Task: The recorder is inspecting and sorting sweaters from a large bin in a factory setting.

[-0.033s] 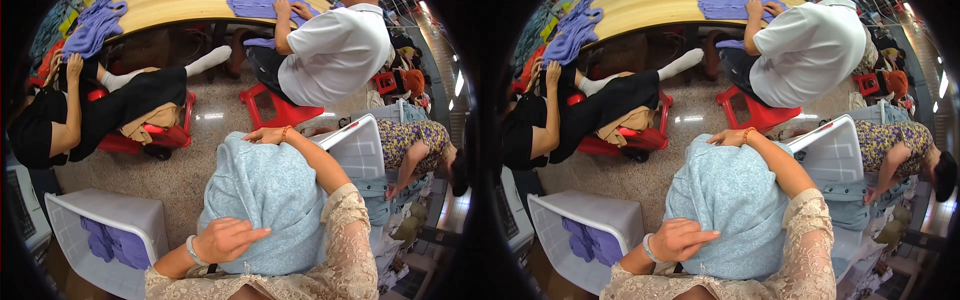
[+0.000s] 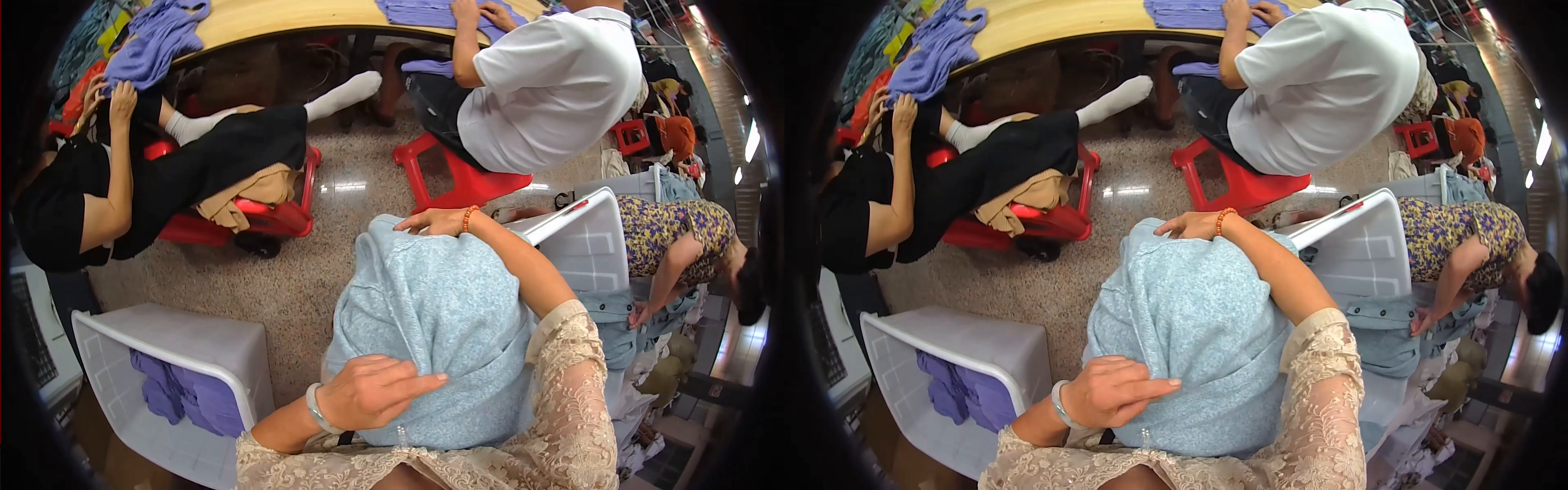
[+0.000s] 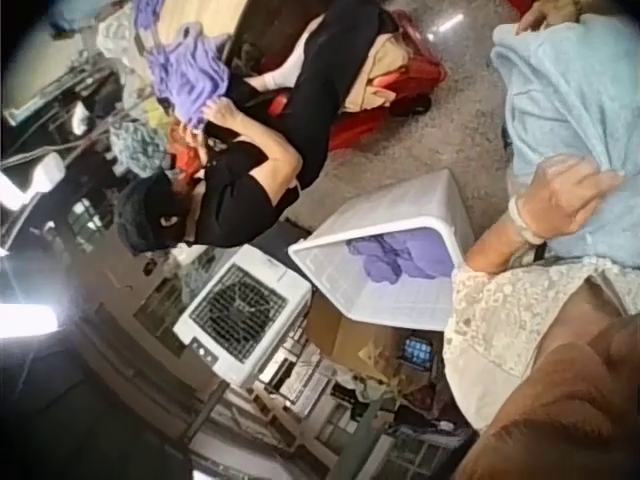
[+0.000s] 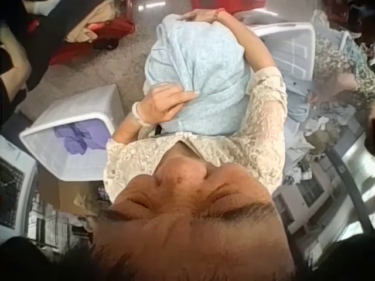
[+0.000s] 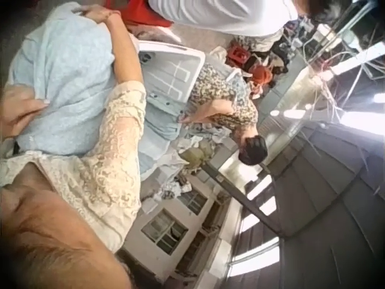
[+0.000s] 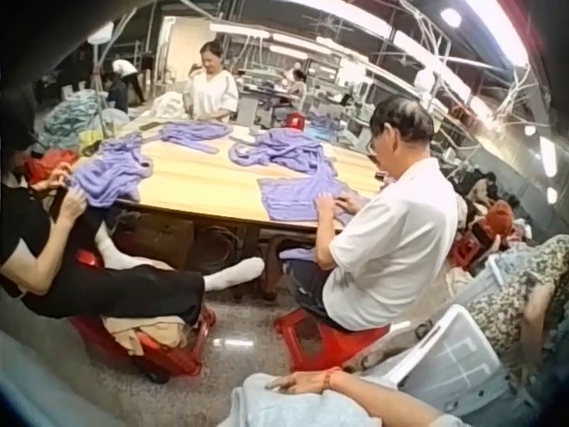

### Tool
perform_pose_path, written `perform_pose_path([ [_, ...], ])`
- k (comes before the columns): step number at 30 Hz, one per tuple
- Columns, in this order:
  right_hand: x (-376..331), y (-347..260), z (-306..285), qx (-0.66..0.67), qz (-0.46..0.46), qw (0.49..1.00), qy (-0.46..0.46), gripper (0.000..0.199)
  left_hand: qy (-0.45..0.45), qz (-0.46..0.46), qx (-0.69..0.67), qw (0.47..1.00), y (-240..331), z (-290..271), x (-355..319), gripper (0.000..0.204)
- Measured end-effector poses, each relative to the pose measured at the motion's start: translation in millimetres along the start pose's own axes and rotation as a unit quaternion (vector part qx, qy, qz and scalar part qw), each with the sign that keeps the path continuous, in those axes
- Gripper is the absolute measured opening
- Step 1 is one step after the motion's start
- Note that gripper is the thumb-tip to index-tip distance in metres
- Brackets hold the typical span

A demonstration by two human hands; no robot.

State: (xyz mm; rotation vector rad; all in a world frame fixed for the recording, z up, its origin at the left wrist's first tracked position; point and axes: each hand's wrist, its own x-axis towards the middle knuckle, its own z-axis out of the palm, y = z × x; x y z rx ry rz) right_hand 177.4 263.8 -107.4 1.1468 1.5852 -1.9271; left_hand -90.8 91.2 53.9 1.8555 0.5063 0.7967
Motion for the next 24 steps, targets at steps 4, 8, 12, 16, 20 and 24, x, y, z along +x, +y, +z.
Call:
perform_pose_path([
  [4,8.0,6.3,8.3,-0.163,-0.095,0.977,0.101,0.068,-0.014,0.050,-0.011,0.999,-5.8,11.6,2.5,0.047],
  [8,17.5,2.9,15.1,-0.168,-0.222,0.950,0.144,0.059,-0.015,0.086,-0.015,0.996,-6.0,26.3,10.5,0.041],
  [12,19.1,-1.4,20.7,-0.142,-0.091,0.985,0.038,0.023,-0.023,0.100,-0.016,0.995,-8.8,35.4,11.2,0.031],
  [16,9.2,-10.4,21.7,-0.146,-0.113,0.964,0.191,0.019,-0.009,0.096,-0.035,0.995,-10.2,36.7,10.2,0.032],
  [20,8.3,-4.4,18.4,-0.174,-0.136,0.946,0.238,0.043,-0.026,0.113,-0.006,0.993,-9.5,35.4,9.2,0.035],
  [24,14.6,-0.2,18.0,-0.216,-0.064,0.965,0.132,0.069,-0.074,0.155,0.011,0.985,-6.9,29.1,10.7,0.033],
])
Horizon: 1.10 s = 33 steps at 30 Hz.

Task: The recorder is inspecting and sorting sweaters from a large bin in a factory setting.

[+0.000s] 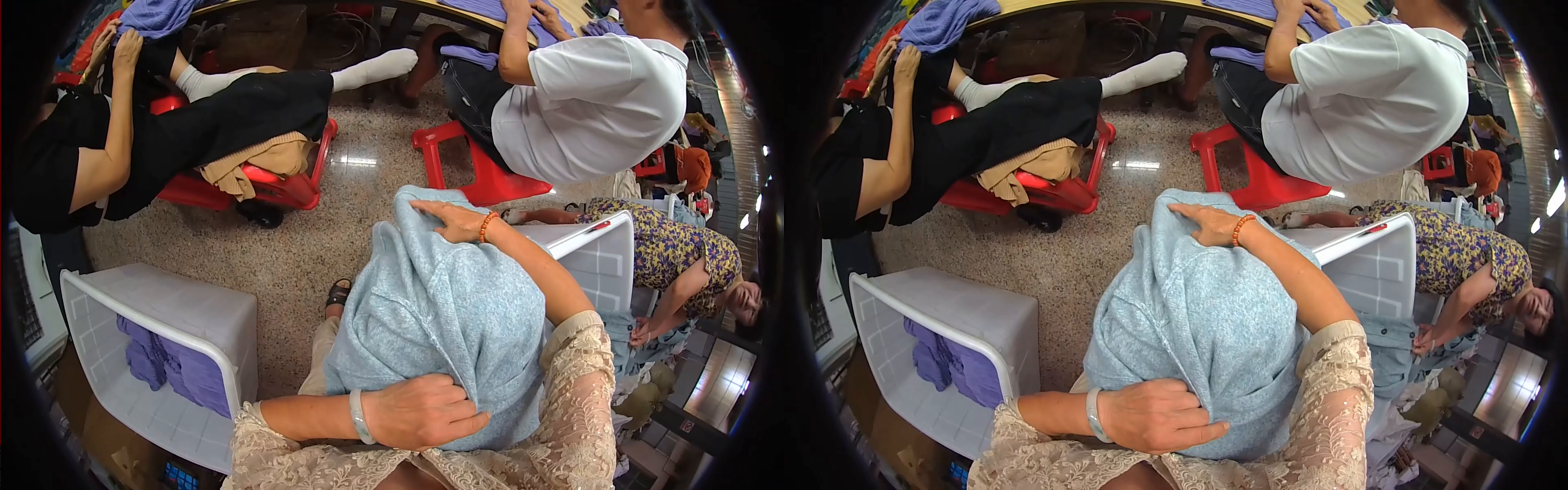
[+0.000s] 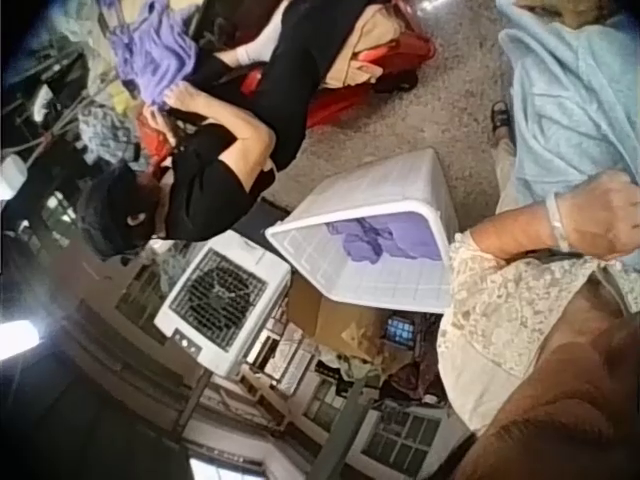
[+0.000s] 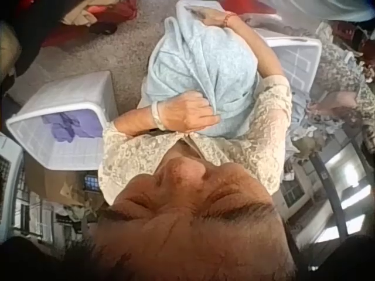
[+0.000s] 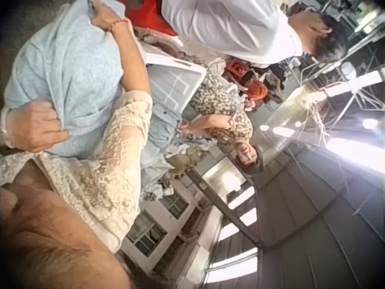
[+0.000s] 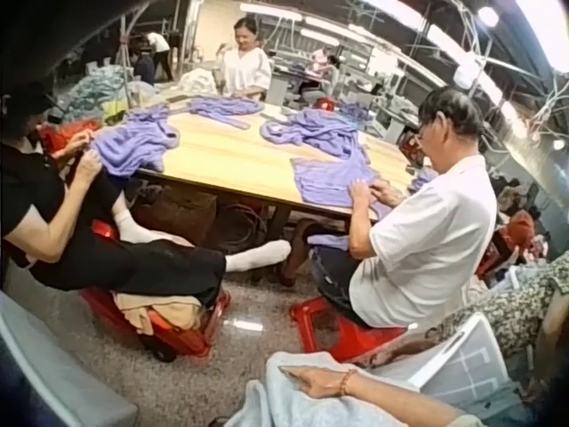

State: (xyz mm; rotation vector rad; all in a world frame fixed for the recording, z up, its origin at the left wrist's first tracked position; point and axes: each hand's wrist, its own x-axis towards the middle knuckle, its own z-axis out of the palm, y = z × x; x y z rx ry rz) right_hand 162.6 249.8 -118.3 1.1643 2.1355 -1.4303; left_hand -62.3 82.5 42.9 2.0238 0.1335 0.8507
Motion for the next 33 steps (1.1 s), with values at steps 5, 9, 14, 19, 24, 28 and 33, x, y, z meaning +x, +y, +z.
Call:
perform_pose_path([
  [5,3.0,43.1,16.1,-0.019,0.154,0.987,-0.031,0.082,0.051,0.024,-0.028,0.998,-6.1,1.0,-4.2,0.042],
  [9,2.8,42.5,-11.3,-0.068,0.402,0.908,0.099,0.091,0.071,0.031,-0.071,0.994,-4.2,-6.6,-10.5,0.033],
  [14,6.3,121.6,-12.0,0.083,0.443,0.892,0.036,0.090,0.074,0.036,-0.084,0.993,-5.6,-7.6,-12.4,0.031],
  [19,3.8,201.8,6.7,0.214,0.304,0.926,0.071,0.060,0.084,0.037,-0.116,0.989,-7.3,-0.2,-9.2,0.028],
  [24,-6.7,82.1,-33.8,0.453,0.146,0.813,0.334,0.043,0.087,-0.036,-0.055,0.994,-1.0,-2.3,-14.2,0.040],
  [28,-62.1,12.3,-79.2,0.508,-0.062,0.772,0.377,0.046,0.144,-0.170,0.106,0.969,10.5,-10.3,-19.9,0.050],
  [33,-176.9,-107.8,-95.3,0.405,-0.252,0.805,0.353,0.041,0.248,-0.229,0.263,0.904,-6.7,-33.6,-5.9,0.070],
])
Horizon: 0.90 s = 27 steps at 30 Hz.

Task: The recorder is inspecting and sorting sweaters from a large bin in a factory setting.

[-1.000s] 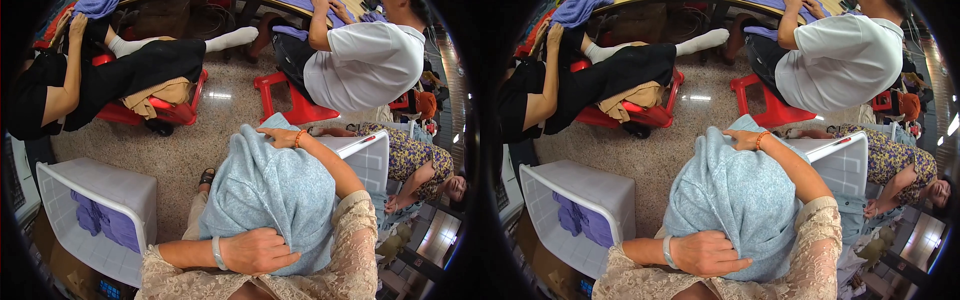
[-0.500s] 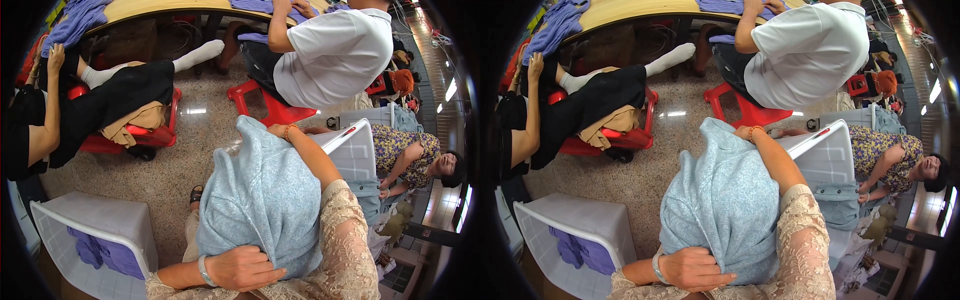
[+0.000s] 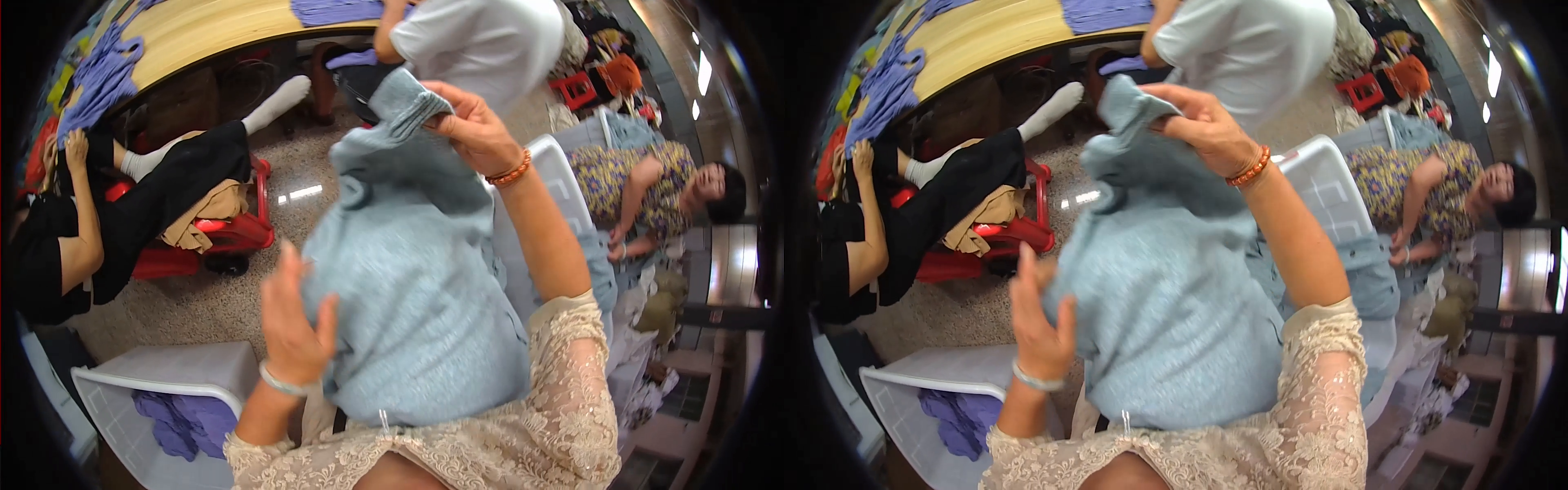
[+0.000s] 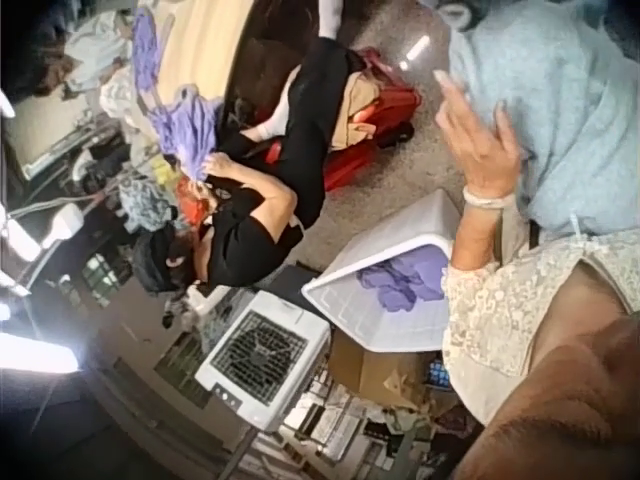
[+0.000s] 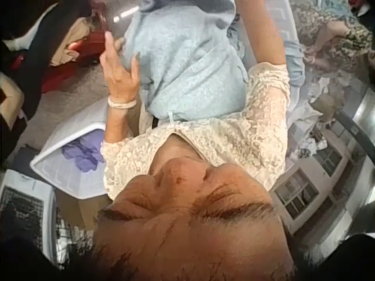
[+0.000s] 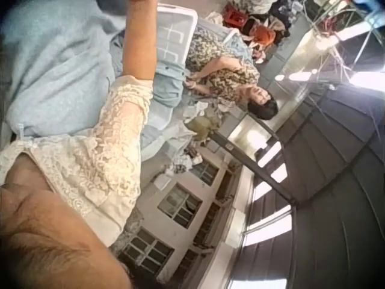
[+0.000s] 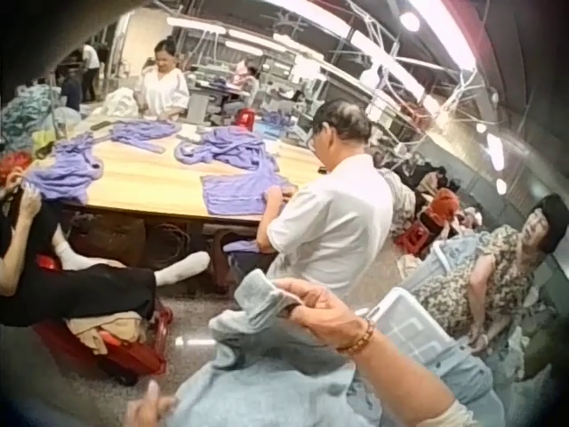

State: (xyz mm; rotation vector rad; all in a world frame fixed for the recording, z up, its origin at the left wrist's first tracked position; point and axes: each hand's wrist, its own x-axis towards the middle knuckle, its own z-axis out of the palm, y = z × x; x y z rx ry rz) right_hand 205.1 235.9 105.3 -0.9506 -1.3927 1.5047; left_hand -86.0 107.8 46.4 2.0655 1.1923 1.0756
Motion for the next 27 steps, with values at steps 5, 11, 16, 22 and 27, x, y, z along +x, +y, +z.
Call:
perform_pose_path([
  [5,-73.3,-109.6,82.9,-0.033,-0.101,0.977,-0.183,0.024,-0.080,0.126,-0.272,0.951,31.9,-5.7,73.4,0.098],
  [11,-162.1,-137.8,37.9,0.083,-0.274,0.958,-0.001,0.040,-0.341,0.029,-0.178,0.923,59.3,-19.9,96.9,0.030],
  [16,-212.0,-131.9,-43.0,0.025,-0.271,0.962,0.008,0.035,-0.023,0.073,0.024,0.997,37.9,-21.7,73.0,0.034],
  [22,-226.0,-84.2,-77.2,-0.027,-0.210,0.936,0.279,0.032,0.148,0.144,0.164,0.965,47.2,-37.8,36.3,0.041],
  [27,-246.5,28.4,-119.1,-0.486,0.080,0.774,0.398,0.024,-0.090,0.199,0.199,0.955,56.4,-13.5,-31.4,0.045],
])
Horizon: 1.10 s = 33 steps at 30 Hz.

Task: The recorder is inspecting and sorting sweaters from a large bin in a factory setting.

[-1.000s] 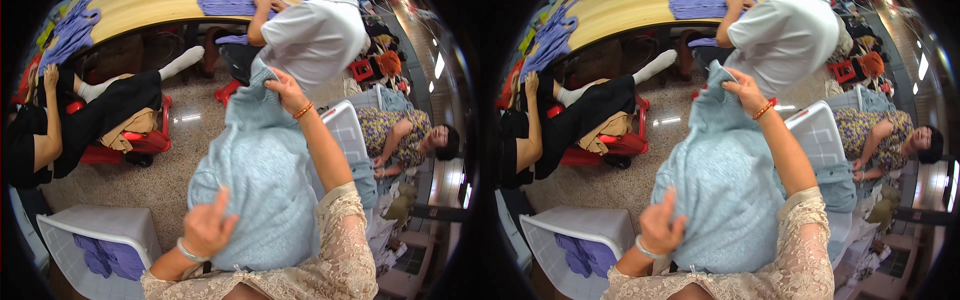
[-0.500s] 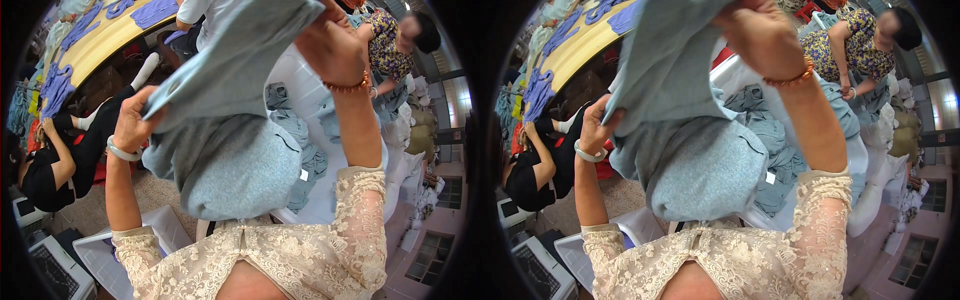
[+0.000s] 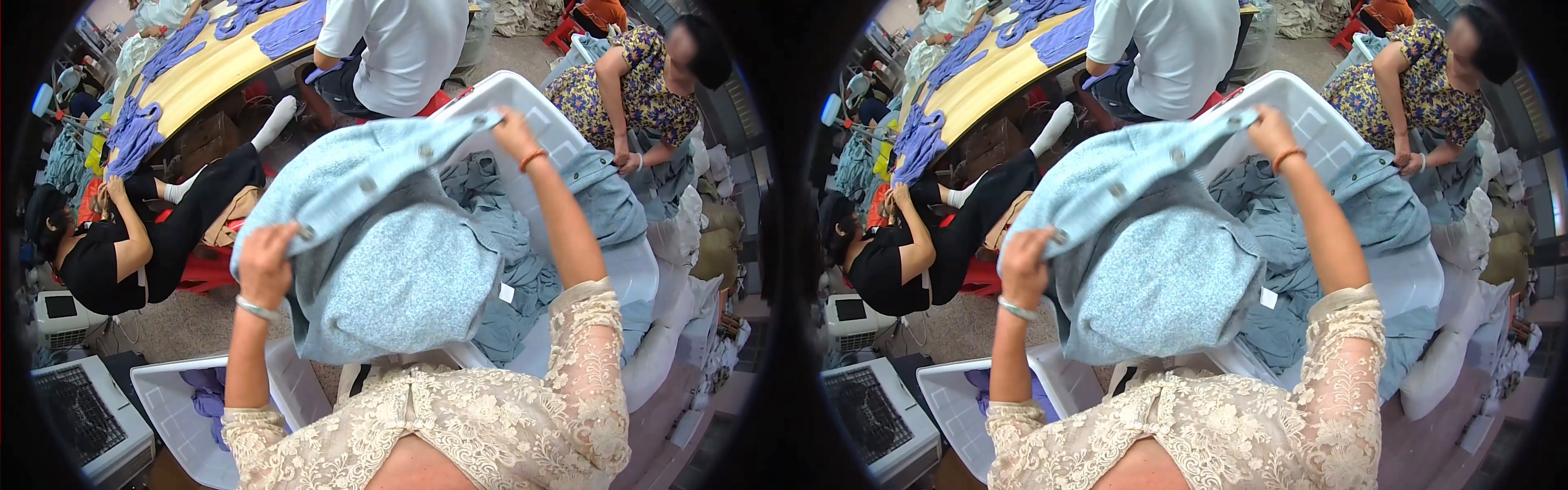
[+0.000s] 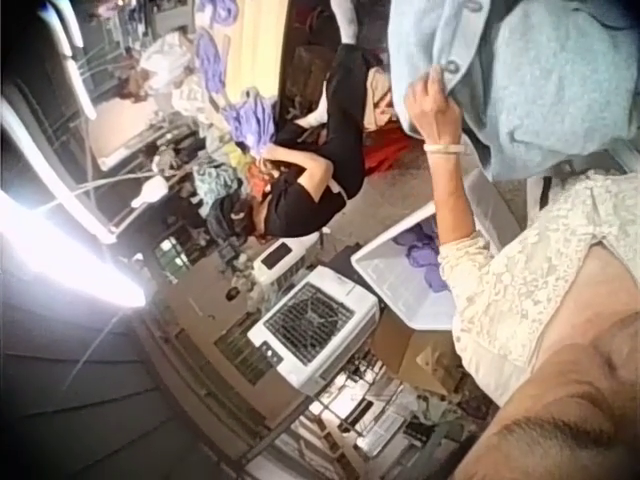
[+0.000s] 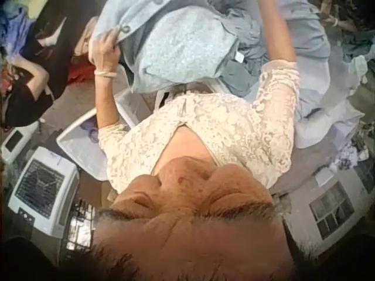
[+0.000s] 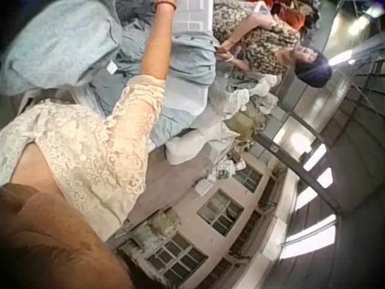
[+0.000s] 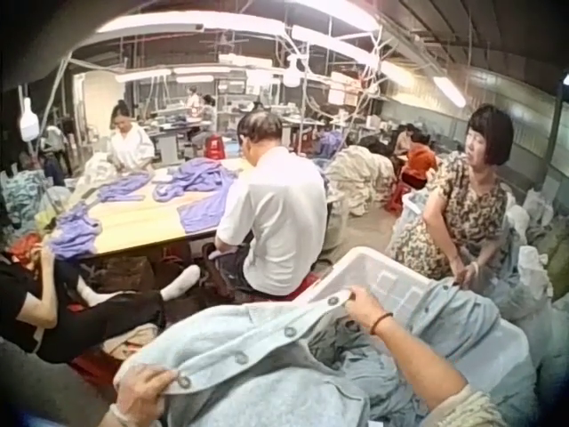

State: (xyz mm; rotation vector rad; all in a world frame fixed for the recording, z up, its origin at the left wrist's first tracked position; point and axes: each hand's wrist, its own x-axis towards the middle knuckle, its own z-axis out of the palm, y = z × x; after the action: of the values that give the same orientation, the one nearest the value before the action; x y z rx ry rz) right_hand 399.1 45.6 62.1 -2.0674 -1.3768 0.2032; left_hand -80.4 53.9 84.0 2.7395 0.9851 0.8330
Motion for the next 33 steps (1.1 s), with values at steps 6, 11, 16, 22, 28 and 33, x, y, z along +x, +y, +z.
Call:
perform_pose_path([
  [6,-112.8,-113.2,36.7,0.171,-0.119,0.950,-0.234,0.020,-0.030,-0.041,-0.022,0.998,9.8,14.1,-25.3,0.032],
  [11,-133.6,-162.9,61.3,0.089,-0.274,0.931,-0.226,0.015,-0.020,-0.086,-0.043,0.995,5.6,18.6,-32.2,0.034],
  [16,-142.5,-176.9,73.9,-0.013,-0.291,0.921,-0.259,0.037,-0.028,-0.116,-0.157,0.980,7.6,16.0,-25.7,0.027],
  [22,-147.7,-175.5,82.4,-0.032,-0.283,0.931,-0.228,0.042,-0.081,-0.297,-0.325,0.894,13.2,13.0,-29.0,0.013],
  [28,-141.4,-169.1,75.9,0.071,-0.328,0.904,-0.265,0.013,-0.112,-0.302,-0.385,0.865,29.4,18.9,-62.7,0.027],
  [33,-134.3,-175.0,59.4,0.120,-0.326,0.894,-0.282,0.012,-0.125,-0.366,-0.559,0.733,30.3,2.4,-87.7,0.016],
])
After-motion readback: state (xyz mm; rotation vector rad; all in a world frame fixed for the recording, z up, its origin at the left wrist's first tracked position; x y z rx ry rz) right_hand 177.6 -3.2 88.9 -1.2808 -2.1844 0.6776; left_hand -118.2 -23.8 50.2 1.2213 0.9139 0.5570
